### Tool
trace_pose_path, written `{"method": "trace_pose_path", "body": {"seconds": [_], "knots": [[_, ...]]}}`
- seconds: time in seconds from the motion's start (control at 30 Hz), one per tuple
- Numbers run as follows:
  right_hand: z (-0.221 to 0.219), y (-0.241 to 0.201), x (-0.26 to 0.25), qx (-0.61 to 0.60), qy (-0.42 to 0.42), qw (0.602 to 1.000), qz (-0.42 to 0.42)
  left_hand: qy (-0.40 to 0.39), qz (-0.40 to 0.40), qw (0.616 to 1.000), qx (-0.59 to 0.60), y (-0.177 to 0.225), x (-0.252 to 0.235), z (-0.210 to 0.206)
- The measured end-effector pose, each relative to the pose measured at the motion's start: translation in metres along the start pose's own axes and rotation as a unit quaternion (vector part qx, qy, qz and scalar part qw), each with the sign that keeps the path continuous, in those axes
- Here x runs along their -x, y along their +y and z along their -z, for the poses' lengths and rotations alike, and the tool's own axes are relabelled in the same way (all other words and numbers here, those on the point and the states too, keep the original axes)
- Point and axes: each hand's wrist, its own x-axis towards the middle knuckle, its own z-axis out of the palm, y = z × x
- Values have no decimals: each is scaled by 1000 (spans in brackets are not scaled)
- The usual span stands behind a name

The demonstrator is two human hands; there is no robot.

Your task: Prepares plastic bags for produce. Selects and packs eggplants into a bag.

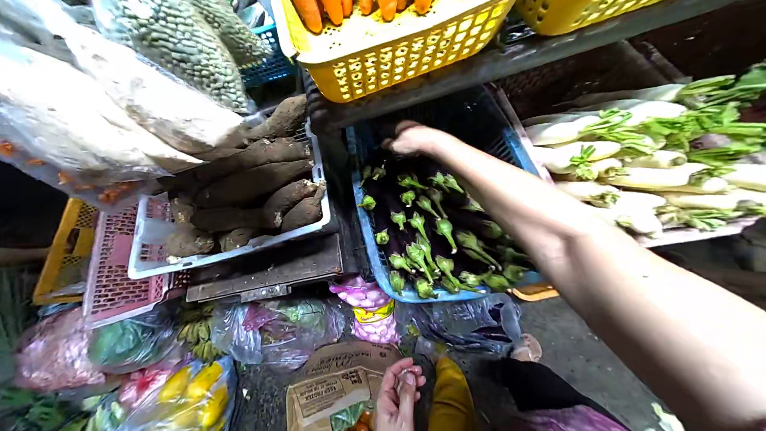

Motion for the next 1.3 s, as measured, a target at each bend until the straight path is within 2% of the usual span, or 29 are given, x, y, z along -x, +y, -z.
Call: {"method": "trace_pose_path", "body": {"seconds": [0.07, 0.13, 0.2, 0.23, 0.3, 0.37, 0.43, 0.5, 0.6, 0.63, 0.7, 0.73, 0.8, 0.83, 0.9, 0.93, 1.0, 1.03, 1.1, 1.13, 1.17, 1.23, 1.27, 1.3], "knots": [[30, 1, 62, -28, 35, 993, 108, -64, 15, 996, -61, -6, -6, -5], [48, 20, 144, -94, 31, 969, 228, -133, 31, 983, -125, -16, -14, -15], [44, 61, 221, -207, -42, 929, 303, -201, 44, 960, -188, -34, -28, -30], [31, 90, 254, -258, -109, 907, 313, -233, 54, 946, -220, -44, -35, -39], [-9, 153, 305, -309, -248, 881, 258, -284, 92, 910, -287, -61, -49, -62], [-64, 205, 339, -293, -341, 892, 53, -316, 124, 868, -363, -83, -63, -87], [-140, 262, 348, -227, -388, 883, -134, -329, 134, 835, -420, -113, -80, -111], [-216, 317, 348, -168, -366, 891, -212, -329, 135, 812, -463, -141, -104, -135], [-280, 363, 329, -183, -272, 904, -274, -332, 90, 788, -510, -171, -147, -178], [-295, 374, 318, -198, -256, 907, -270, -336, 68, 779, -525, -183, -164, -192], [-328, 399, 297, -242, -223, 914, -236, -335, 47, 741, -580, -207, -202, -218], [-342, 411, 286, -274, -199, 912, -232, -327, 56, 708, -623, -217, -221, -232], [-352, 430, 269, -318, -156, 893, -276, -296, 85, 644, -700, -232, -253, -260], [-350, 442, 262, -312, -132, 888, -312, -277, 88, 628, -722, -239, -264, -271], [-350, 469, 256, -257, -87, 894, -356, -248, 72, 629, -733, -248, -283, -290], [-355, 480, 258, -238, -80, 903, -349, -233, 58, 632, -737, -254, -293, -296], [-369, 492, 267, -232, -86, 913, -324, -195, 37, 662, -723, -275, -319, -297], [-373, 493, 271, -229, -97, 913, -323, -194, 45, 658, -726, -283, -328, -299], [-388, 492, 280, -209, -131, 913, -324, -222, 52, 587, -777, -301, -340, -299], [-398, 491, 284, -194, -152, 914, -322, -230, 27, 553, -800, -310, -342, -298], [-404, 491, 288, -181, -175, 913, -320, -231, -2, 536, -812, -315, -344, -298], [-408, 486, 295, -147, -198, 921, -301, -247, -19, 513, -822, -301, -351, -314], [-410, 481, 300, -127, -198, 933, -271, -232, -101, 544, -800, -309, -359, -307], [-413, 476, 305, -112, -192, 947, -230, -224, -147, 567, -779, -324, -370, -300]]}}
